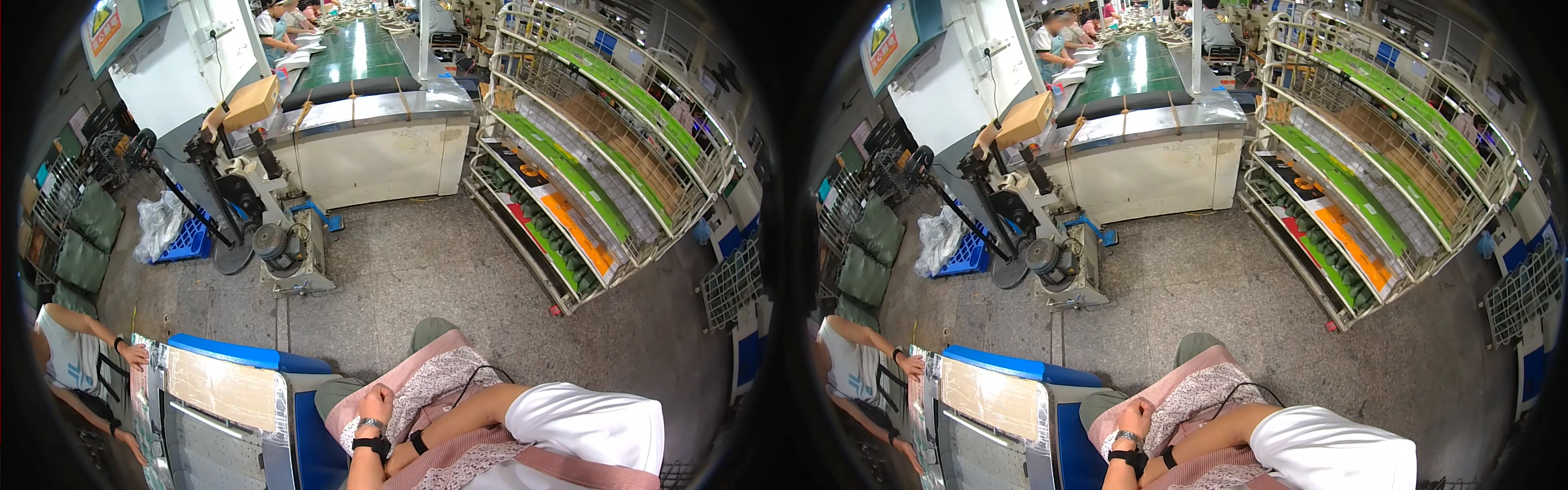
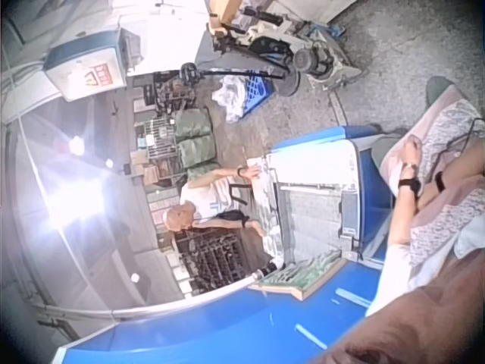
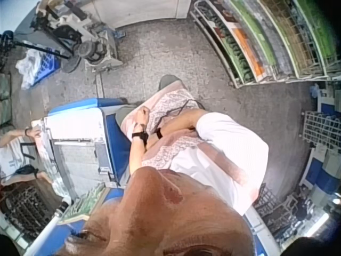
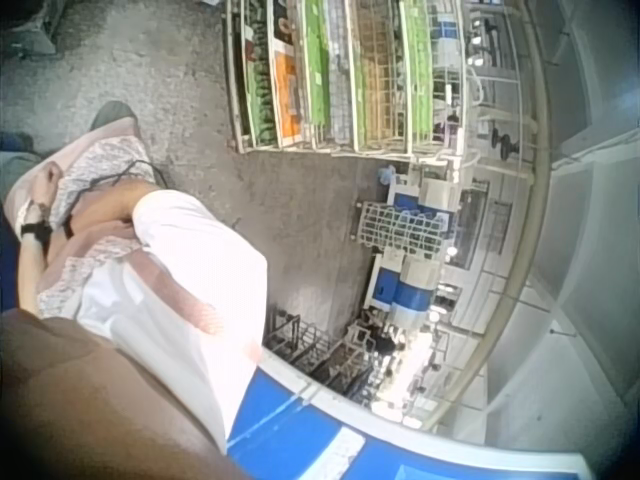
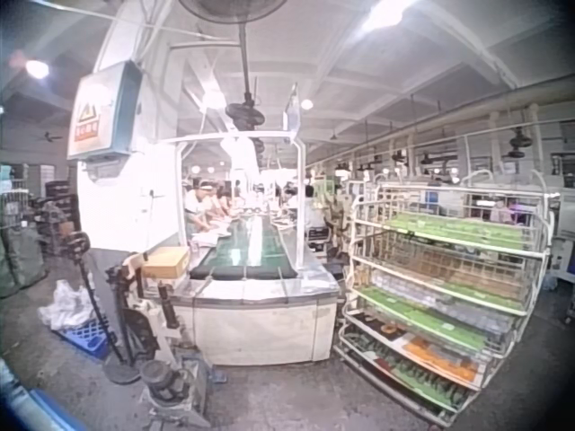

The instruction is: Assisting in the shoe manufacturing process at a workbench by receiving and organizing shoe components.

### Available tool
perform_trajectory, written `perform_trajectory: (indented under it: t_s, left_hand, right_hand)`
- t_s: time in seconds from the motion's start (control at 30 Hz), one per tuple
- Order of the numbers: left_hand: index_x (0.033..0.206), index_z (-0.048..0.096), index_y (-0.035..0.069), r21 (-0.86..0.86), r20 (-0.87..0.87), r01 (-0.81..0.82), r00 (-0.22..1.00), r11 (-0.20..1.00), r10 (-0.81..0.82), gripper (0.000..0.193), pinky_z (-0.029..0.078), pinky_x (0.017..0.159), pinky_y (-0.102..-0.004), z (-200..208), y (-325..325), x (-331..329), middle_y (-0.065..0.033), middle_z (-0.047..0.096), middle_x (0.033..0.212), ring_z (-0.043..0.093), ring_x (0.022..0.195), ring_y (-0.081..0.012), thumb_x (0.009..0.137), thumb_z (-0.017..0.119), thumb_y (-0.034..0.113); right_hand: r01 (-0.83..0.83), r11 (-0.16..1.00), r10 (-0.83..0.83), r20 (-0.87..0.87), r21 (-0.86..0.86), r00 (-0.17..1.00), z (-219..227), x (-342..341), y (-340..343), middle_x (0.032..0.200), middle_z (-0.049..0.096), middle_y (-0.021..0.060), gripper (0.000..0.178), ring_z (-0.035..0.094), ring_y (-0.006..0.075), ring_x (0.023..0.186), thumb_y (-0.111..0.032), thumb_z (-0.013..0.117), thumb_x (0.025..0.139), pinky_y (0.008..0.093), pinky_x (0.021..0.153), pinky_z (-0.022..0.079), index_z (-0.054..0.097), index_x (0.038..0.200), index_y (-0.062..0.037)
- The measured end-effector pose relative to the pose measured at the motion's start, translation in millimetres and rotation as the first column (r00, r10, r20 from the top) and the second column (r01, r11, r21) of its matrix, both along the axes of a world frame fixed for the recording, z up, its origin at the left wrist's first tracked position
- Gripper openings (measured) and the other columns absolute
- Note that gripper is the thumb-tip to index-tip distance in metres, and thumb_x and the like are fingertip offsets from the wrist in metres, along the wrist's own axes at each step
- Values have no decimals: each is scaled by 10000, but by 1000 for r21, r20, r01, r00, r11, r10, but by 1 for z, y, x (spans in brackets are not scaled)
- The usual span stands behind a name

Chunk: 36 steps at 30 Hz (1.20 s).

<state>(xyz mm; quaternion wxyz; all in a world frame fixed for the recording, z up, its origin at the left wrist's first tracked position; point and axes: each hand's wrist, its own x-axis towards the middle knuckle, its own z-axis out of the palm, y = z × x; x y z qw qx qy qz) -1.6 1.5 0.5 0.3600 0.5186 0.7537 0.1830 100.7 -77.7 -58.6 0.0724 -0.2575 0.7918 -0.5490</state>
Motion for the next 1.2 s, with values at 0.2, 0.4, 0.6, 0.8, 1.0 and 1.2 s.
perform_trajectory:
  t_s: [0.2, 0.4, 0.6, 0.8, 1.0, 1.2]
  left_hand:
    - [905, 659, 70, -5, 11, 3, 1000, 1000, -3, 178, 515, 781, -498, -6, -1, -2, -220, 692, 885, 664, 867, -421, 874, 576, 224]
    - [894, 689, 85, 20, -27, -9, 1000, 1000, 9, 217, 528, 741, -444, -11, -2, -1, -169, 702, 842, 681, 817, -368, 899, 584, 275]
    - [890, 686, 85, 9, -7, -20, 1000, 1000, 20, 216, 527, 739, -443, -4, -1, 0, -164, 701, 835, 681, 809, -362, 899, 588, 278]
    - [903, 661, 80, -12, 33, -17, 999, 1000, 17, 182, 512, 779, -500, 1, 1, 1, -215, 692, 881, 661, 862, -423, 886, 569, 236]
    - [900, 658, 79, -34, 10, -16, 1000, 999, 16, 171, 509, 789, -499, -2, 0, 0, -215, 692, 884, 661, 868, -422, 868, 585, 231]
    - [899, 656, 75, -18, -1, -5, 1000, 1000, 5, 164, 511, 777, -498, 3, 1, 0, -216, 692, 885, 661, 864, -424, 869, 584, 218]
  right_hand:
    - [-19, 998, 16, 52, 52, 999, 30, 2, 11, 1239, 596, 137, 402, 598, 296, 1119, -259, 526, 907, 350, 891, 527, 539, 1237, -30]
    - [-21, 996, 15, 74, 83, 997, 60, 6, 24, 1243, 595, 140, 406, 595, 296, 1126, -253, 521, 906, 350, 898, 525, 534, 1245, -29]
    - [-24, 995, 16, 84, 97, 996, 72, 10, 30, 1249, 592, 145, 415, 591, 296, 1134, -249, 517, 904, 351, 902, 524, 528, 1255, -29]
    - [-14, 999, 10, 83, 42, 996, 45, 5, 19, 1246, 593, 146, 426, 595, 303, 1123, -267, 521, 901, 356, 875, 532, 527, 1257, -34]
    - [-85, 996, 83, 78, 31, 994, 50, 4, 27, 1231, 594, 149, 416, 599, 309, 1101, -259, 535, 892, 350, 845, 533, 537, 1228, -14]
    - [-54, 998, 55, 41, -21, 998, 26, 4, 13, 1194, 606, 144, 398, 604, 311, 1079, -254, 564, 868, 346, 839, 530, 563, 1171, 5]
